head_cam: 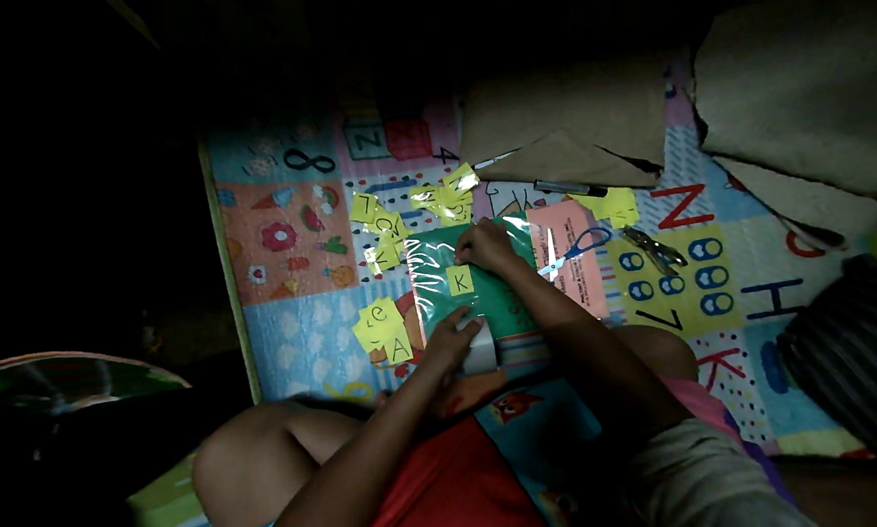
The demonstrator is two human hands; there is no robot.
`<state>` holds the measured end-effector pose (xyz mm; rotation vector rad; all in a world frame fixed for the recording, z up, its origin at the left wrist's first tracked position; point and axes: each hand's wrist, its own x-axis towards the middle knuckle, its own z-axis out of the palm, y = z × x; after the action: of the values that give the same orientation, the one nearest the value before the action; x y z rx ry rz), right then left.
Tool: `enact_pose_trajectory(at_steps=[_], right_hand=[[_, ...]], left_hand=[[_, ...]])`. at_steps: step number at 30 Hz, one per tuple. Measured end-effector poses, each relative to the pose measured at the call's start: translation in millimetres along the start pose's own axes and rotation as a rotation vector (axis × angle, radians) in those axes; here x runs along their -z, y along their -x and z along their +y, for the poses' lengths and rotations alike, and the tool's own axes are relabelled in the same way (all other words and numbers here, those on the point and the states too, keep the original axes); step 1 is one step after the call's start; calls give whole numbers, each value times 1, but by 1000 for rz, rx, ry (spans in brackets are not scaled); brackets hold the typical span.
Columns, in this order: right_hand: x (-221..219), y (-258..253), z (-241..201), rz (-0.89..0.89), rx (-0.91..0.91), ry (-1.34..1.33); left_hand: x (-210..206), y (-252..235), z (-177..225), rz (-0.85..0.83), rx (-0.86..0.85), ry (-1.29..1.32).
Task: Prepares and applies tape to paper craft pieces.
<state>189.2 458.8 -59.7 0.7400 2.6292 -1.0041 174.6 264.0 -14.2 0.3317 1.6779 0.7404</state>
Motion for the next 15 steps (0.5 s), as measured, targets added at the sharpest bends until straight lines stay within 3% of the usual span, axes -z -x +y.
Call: enact_pose_trajectory(at_steps=[15], right_hand=[[-4,-1,0,2,5,25]], left_hand=[[0,-4,-2,5,13,41]])
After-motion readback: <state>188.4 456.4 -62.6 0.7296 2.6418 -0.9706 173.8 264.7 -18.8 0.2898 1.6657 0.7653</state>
